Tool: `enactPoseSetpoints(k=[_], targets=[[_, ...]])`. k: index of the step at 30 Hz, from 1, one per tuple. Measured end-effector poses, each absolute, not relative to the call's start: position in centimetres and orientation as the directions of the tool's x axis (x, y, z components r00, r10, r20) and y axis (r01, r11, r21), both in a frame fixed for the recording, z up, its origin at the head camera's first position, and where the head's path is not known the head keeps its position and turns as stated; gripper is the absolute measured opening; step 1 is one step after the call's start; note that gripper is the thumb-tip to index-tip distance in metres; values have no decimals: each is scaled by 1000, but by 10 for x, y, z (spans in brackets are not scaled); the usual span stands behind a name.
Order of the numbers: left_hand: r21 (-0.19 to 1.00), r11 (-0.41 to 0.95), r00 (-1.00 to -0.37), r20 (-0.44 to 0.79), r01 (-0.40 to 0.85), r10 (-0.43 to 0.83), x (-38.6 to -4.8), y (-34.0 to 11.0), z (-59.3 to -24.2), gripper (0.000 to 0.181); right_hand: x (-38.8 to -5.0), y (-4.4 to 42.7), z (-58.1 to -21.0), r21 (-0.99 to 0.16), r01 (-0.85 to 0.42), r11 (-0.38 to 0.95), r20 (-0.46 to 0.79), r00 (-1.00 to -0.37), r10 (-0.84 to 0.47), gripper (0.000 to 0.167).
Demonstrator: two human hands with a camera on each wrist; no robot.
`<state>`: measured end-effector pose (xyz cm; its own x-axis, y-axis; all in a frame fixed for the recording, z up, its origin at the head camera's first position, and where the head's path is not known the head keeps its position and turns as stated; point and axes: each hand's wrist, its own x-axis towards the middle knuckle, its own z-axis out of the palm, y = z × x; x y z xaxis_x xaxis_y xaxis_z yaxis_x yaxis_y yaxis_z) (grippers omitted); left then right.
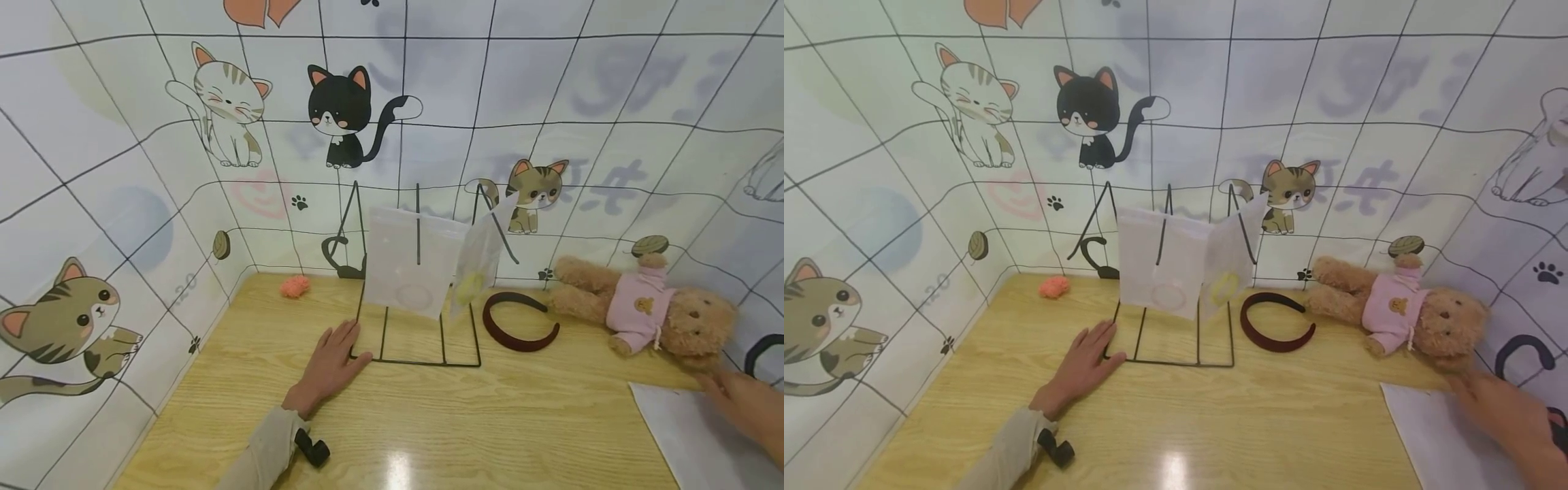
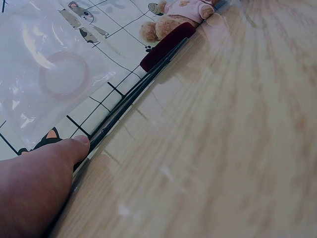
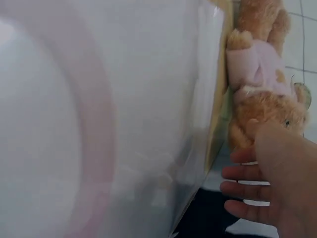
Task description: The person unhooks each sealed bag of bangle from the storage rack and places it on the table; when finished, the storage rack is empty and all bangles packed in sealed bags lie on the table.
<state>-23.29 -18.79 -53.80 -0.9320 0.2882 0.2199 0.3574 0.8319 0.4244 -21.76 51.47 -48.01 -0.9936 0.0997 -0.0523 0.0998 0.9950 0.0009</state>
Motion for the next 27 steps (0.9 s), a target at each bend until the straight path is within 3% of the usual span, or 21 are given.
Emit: enactPoseSetpoints(k=[5,17,27], targets=[[428,830,-932,219,357,288,-232,-189,-539,75,-226,493,-465,-101,6,995,-65,-998,0,67],[417,834,-930,223,363,293,-235,-192,-540,76,-226,403,-458,-230,-246,942,197,-959,-203,35],[432,824,-928,229,367,294,-232,-189,-538,75,-241,351,-454,-383,-328,863,404,-900,-163,23]])
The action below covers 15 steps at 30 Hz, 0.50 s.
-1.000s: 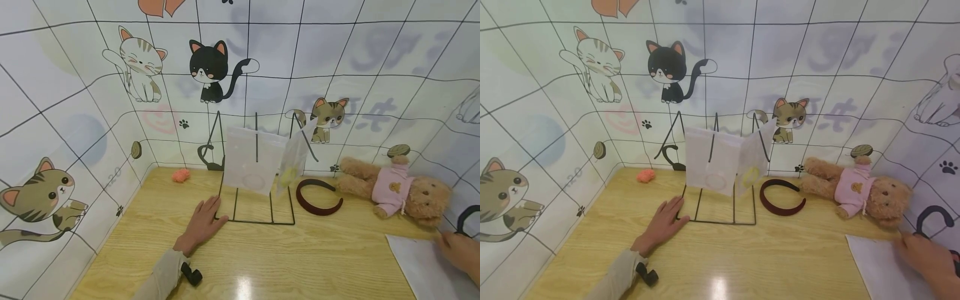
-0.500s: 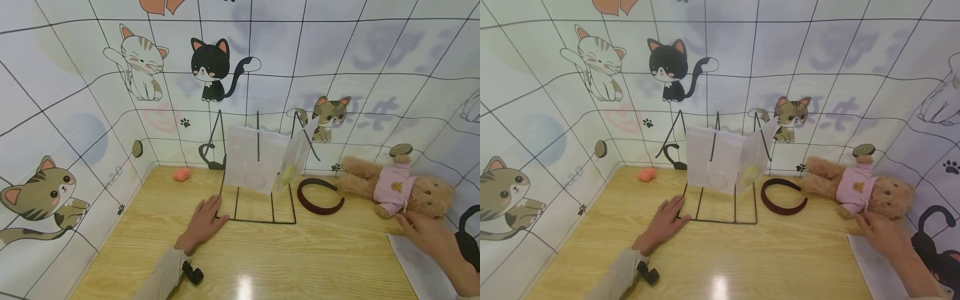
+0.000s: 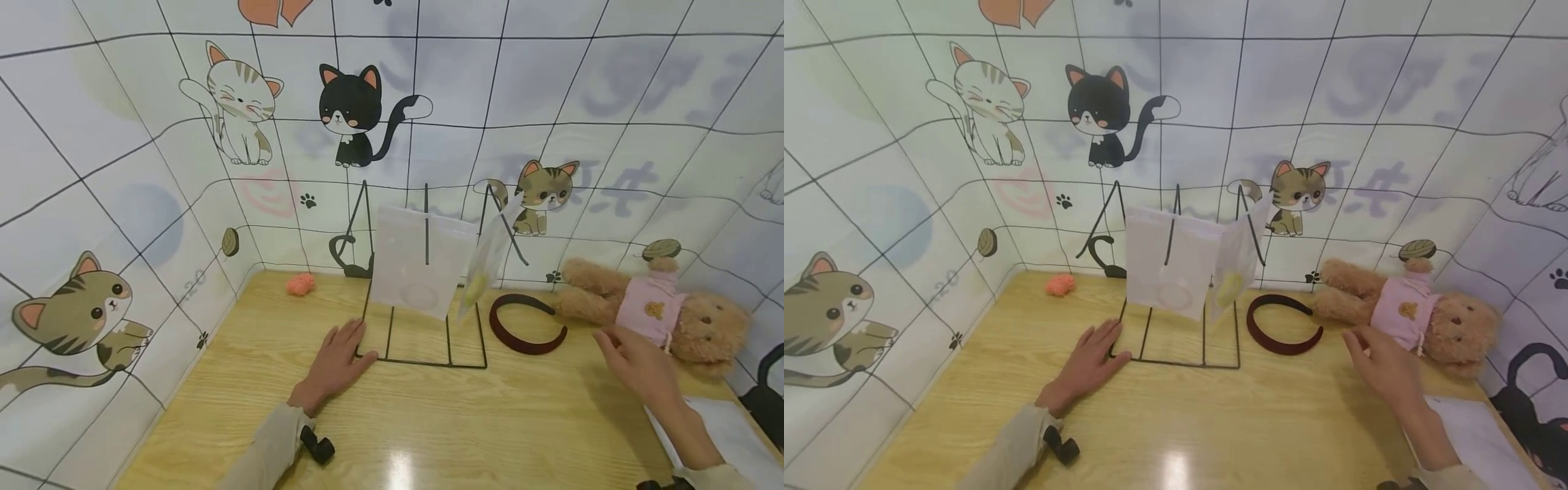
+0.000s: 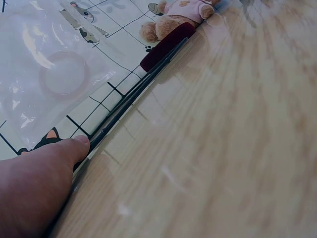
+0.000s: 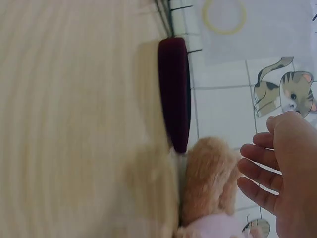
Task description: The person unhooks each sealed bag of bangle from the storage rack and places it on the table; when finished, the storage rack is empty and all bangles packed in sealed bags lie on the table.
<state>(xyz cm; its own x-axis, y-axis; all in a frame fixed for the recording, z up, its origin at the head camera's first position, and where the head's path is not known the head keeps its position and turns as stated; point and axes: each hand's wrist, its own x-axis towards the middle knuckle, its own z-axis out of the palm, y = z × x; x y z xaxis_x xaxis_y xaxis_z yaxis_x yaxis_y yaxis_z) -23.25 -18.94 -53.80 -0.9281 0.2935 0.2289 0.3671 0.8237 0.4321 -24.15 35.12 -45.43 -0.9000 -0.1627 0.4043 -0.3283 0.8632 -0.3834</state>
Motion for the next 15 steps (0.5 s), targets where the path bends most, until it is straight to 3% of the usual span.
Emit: enactPoseSetpoints(k=[5,15], targets=[[414,836,-931,217,361,295,-234,-188,-540,76,-254,321,-451,-475,-387,790,524,-846,-99,20],[403,840,-930,220,362,295,-233,-188,-540,76,-281,259,-449,-657,-413,631,586,-806,81,24]])
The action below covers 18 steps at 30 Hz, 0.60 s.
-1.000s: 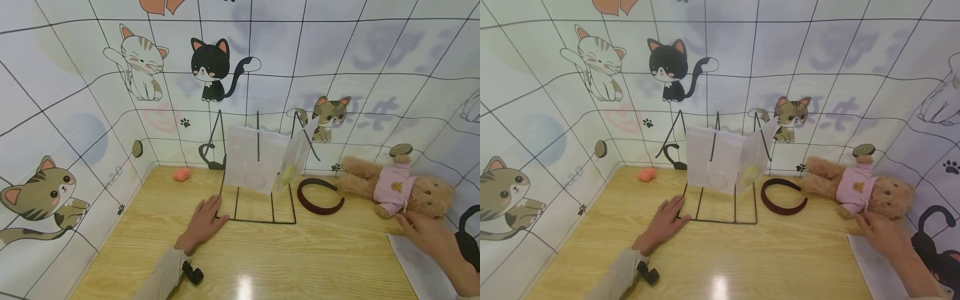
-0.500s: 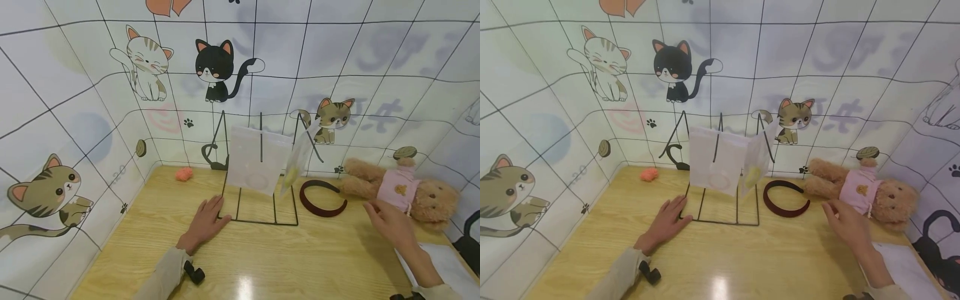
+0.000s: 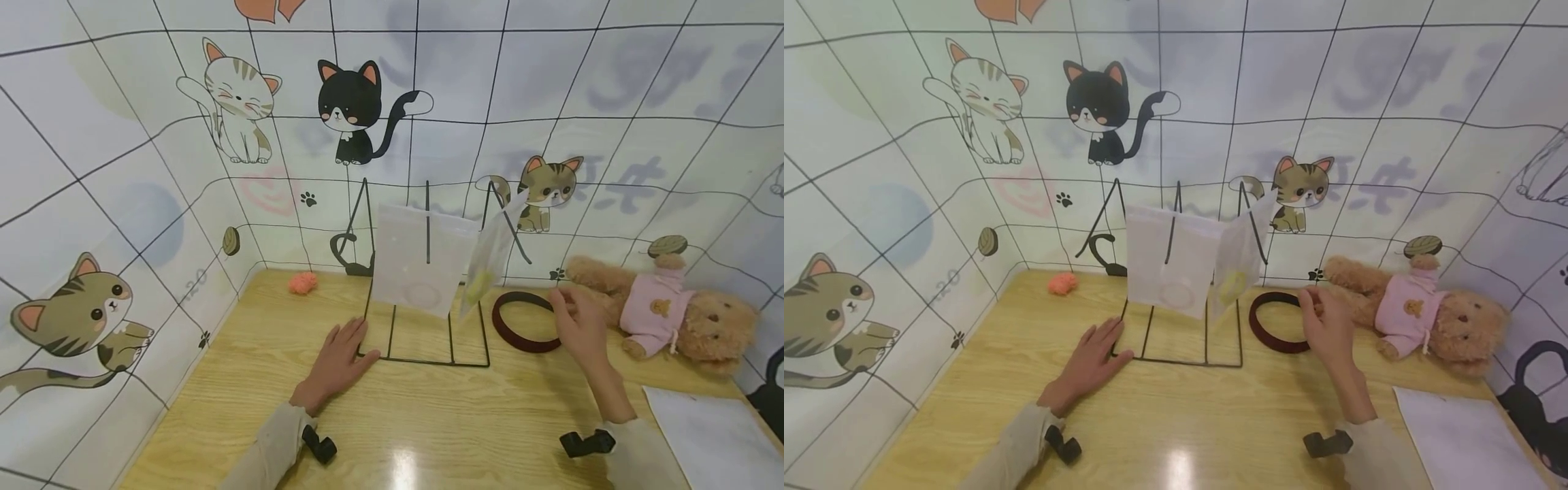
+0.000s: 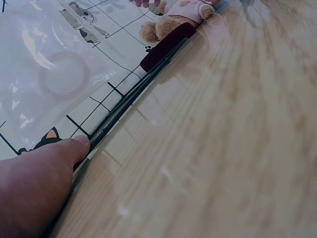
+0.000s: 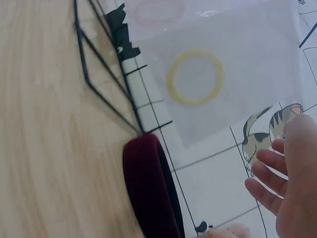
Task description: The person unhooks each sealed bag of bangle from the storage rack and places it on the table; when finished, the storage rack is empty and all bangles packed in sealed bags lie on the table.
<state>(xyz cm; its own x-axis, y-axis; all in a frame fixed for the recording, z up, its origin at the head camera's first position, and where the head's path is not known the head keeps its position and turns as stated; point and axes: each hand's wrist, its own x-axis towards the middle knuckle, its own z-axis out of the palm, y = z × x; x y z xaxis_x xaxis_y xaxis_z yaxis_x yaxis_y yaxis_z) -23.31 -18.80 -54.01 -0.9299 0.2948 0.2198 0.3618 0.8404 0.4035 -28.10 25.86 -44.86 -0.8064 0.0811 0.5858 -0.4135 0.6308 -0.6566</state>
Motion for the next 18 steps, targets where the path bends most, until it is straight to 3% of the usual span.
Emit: enactPoseSetpoints(k=[3,11,18], targets=[[407,836,-927,231,367,295,-234,-189,-538,75,-291,245,-444,-713,-417,564,582,-800,144,26],[406,840,-930,224,360,291,-232,-187,-537,74,-295,214,-421,-857,-336,390,453,-853,260,35],[394,851,-936,200,348,290,-236,-189,-540,76,-307,198,-408,-863,-426,271,496,-813,304,36]])
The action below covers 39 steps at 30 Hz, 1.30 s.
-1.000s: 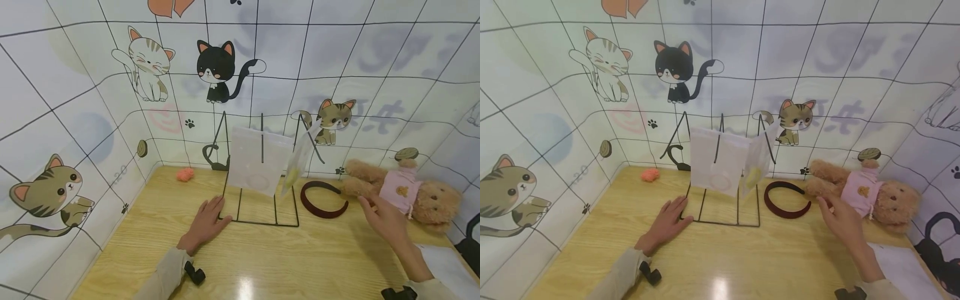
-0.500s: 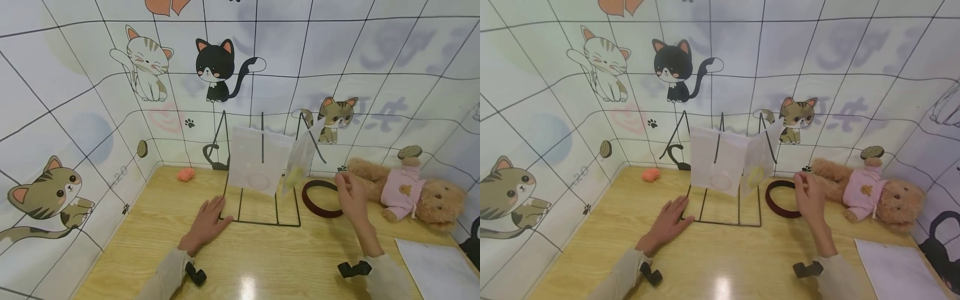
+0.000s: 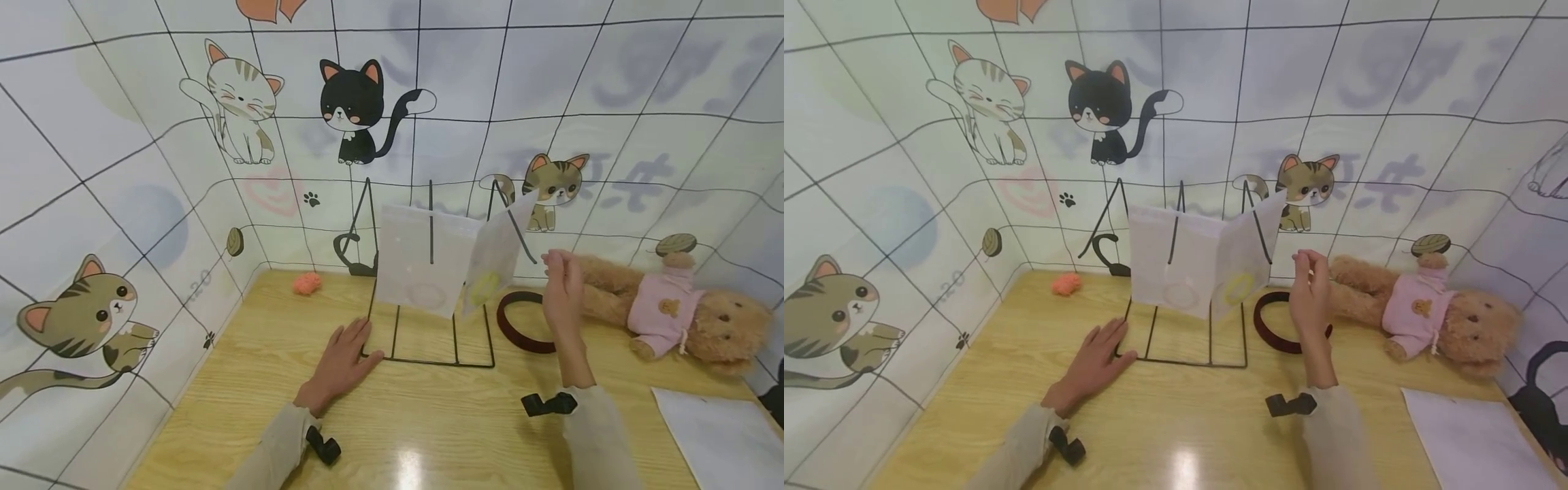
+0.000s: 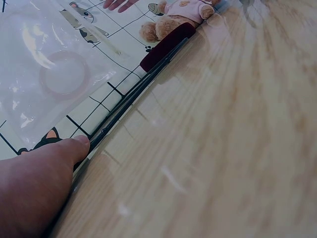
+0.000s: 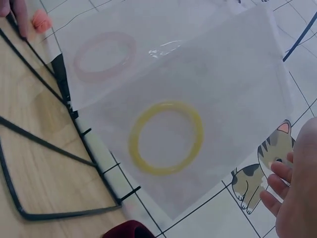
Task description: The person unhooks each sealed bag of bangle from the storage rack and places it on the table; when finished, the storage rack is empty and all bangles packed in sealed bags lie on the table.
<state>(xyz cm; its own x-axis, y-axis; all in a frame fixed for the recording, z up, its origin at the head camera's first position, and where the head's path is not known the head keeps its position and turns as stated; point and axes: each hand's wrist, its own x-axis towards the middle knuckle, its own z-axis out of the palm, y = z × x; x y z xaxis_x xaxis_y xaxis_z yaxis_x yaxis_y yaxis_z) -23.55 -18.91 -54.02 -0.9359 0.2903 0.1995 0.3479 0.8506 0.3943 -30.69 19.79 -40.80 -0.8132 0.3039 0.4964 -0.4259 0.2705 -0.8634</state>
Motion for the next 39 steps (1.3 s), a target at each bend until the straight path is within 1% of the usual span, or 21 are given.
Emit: enactPoseSetpoints(k=[3,6,12,17,25,28,31,35,37,39], targets=[[389,852,-934,216,350,285,-240,-190,-542,76,-322,198,-406,-858,-443,259,506,-815,282,42],[395,848,-932,227,353,282,-240,-191,-542,76,-332,197,-405,-866,-427,258,488,-834,256,46],[393,838,-920,260,378,294,-235,-188,-544,75,-340,190,-410,-873,-450,189,481,-857,183,48],[394,839,-919,276,376,282,-234,-189,-544,74,-342,181,-413,-883,-448,140,464,-879,110,53],[380,847,-921,267,372,284,-236,-189,-545,75,-339,177,-409,-886,-432,170,447,-892,65,55],[378,847,-919,274,373,283,-237,-189,-545,74,-341,178,-410,-891,-426,157,440,-896,61,56],[386,839,-915,281,383,289,-237,-188,-545,74,-346,180,-414,-904,-394,164,405,-913,40,60],[397,836,-920,262,379,292,-236,-188,-543,74,-353,184,-420,-925,-338,175,339,-941,-27,64],[400,838,-924,249,371,290,-235,-188,-542,74,-355,184,-423,-934,-318,164,319,-948,-25,63],[399,841,-926,244,367,288,-234,-189,-541,74,-357,183,-423,-940,-310,140,315,-949,16,60]])
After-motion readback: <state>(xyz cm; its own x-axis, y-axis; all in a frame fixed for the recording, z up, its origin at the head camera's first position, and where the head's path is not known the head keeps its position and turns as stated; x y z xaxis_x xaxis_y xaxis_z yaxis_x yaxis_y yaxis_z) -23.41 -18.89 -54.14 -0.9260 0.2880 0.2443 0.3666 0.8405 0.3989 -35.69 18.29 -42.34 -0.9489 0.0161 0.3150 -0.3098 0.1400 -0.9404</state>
